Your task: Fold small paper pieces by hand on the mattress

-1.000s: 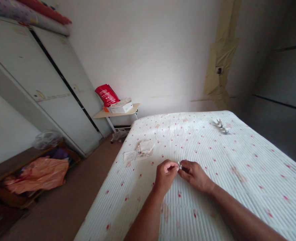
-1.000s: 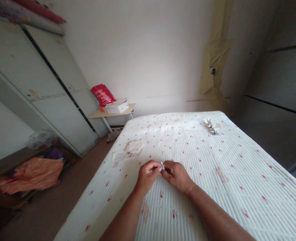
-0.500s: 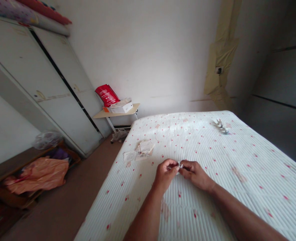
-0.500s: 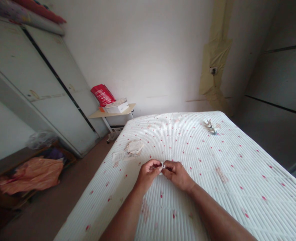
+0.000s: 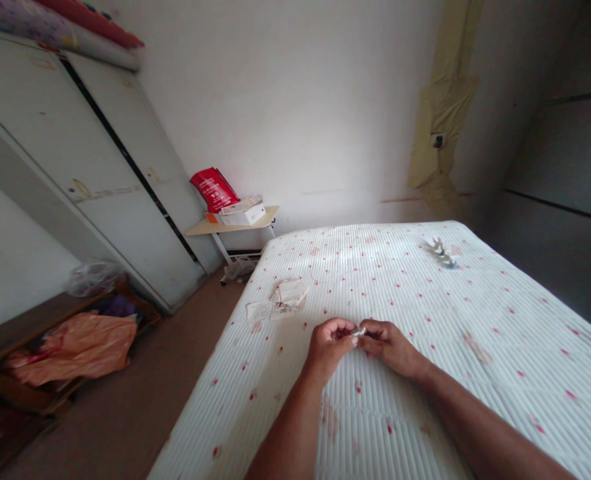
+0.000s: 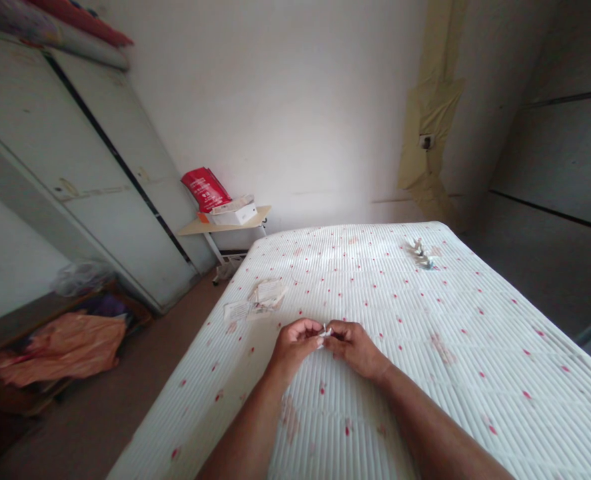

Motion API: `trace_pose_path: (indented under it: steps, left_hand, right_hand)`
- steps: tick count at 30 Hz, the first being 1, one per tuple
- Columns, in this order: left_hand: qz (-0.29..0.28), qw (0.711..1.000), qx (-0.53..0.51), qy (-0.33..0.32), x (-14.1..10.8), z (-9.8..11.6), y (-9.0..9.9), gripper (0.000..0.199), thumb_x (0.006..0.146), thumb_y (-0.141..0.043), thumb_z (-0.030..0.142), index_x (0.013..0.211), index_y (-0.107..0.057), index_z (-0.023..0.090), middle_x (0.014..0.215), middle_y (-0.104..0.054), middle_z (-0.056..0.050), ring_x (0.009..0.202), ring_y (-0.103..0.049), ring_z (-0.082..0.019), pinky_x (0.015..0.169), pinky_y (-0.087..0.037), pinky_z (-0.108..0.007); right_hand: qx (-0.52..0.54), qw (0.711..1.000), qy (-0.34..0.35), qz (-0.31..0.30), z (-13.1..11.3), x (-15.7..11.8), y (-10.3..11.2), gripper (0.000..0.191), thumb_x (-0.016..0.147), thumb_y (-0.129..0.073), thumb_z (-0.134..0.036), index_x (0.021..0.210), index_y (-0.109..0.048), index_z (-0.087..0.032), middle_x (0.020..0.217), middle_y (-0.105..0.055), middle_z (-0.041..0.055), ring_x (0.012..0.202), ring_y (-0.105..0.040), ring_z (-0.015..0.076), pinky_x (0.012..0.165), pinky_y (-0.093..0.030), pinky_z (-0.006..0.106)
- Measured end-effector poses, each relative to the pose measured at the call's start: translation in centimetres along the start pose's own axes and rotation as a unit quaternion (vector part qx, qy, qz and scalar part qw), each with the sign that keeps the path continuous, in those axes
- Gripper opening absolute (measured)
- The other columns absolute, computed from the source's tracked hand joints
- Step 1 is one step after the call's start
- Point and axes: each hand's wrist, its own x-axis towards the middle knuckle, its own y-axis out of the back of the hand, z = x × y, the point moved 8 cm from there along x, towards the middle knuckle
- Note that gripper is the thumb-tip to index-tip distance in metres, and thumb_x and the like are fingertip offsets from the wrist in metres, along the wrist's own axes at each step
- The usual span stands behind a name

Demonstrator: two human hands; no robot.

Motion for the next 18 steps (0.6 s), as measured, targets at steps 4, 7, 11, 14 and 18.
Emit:
trace_pose_path:
  steps: [4,7,11,14,18]
  left_hand:
    - [0.021,0.998,0.034,-0.052,0.0,0.7,0.3,0.019,0.062,-0.059,0.013,0.081,-0.058,0.015,0.068,-0.056,0.002,0.062,-0.05,-0.01,0.059,-0.039,-0.02]
    - [0.063,0.981,0.154,-0.103,-0.1,1.5,0.8,0.02,0.064,-0.053,0.009,0.081,-0.057,0.017,0.066,-0.054,0.003,0.062,-0.049,-0.009,0.06,-0.039,-0.02]
    - [0.065,0.939,0.295,-0.166,-0.3,2.3,0.6,0.03,0.063,-0.05,0.003,0.086,-0.059,0.021,0.07,-0.056,0.002,0.067,-0.051,-0.011,0.065,-0.04,-0.022]
    - [0.06,0.926,0.322,-0.19,-0.5,2.5,0.3,0.041,0.061,-0.049,0.0,0.094,-0.059,0.022,0.075,-0.057,0.001,0.071,-0.052,-0.013,0.068,-0.041,-0.023]
    - [0.057,0.932,0.307,-0.182,-0.6,2.4,0.1,0.045,0.063,-0.049,0.001,0.101,-0.056,0.024,0.072,-0.056,0.002,0.07,-0.053,-0.012,0.068,-0.042,-0.022]
  right_hand:
    - [-0.024,1.0,0.009,0.016,0.2,0.0,0.5,0.02,0.079,-0.056,-0.037,0.075,-0.056,-0.017,0.055,-0.044,-0.005,0.051,-0.041,0.0087,0.05,-0.033,0.021]
    - [-0.06,0.996,0.046,0.048,-0.8,-0.2,1.6,0.024,0.076,-0.059,-0.027,0.099,-0.055,-0.02,0.07,-0.053,-0.0015,0.057,-0.048,0.0104,0.052,-0.039,0.022]
    - [-0.133,0.973,0.158,0.101,-3.2,-0.7,2.8,0.018,0.081,-0.05,-0.02,0.095,-0.061,-0.023,0.107,-0.054,0.0086,0.091,-0.055,0.0179,0.07,-0.046,0.029]
    - [-0.172,0.968,0.168,0.069,-3.3,-0.8,2.0,0.019,0.081,-0.048,-0.016,0.09,-0.064,-0.022,0.112,-0.053,0.0094,0.092,-0.057,0.018,0.07,-0.047,0.028]
    - [-0.22,0.961,0.165,0.039,-2.9,-0.8,0.9,0.024,0.075,-0.05,-0.008,0.092,-0.06,-0.021,0.12,-0.048,0.009,0.077,-0.06,0.0131,0.068,-0.047,0.027]
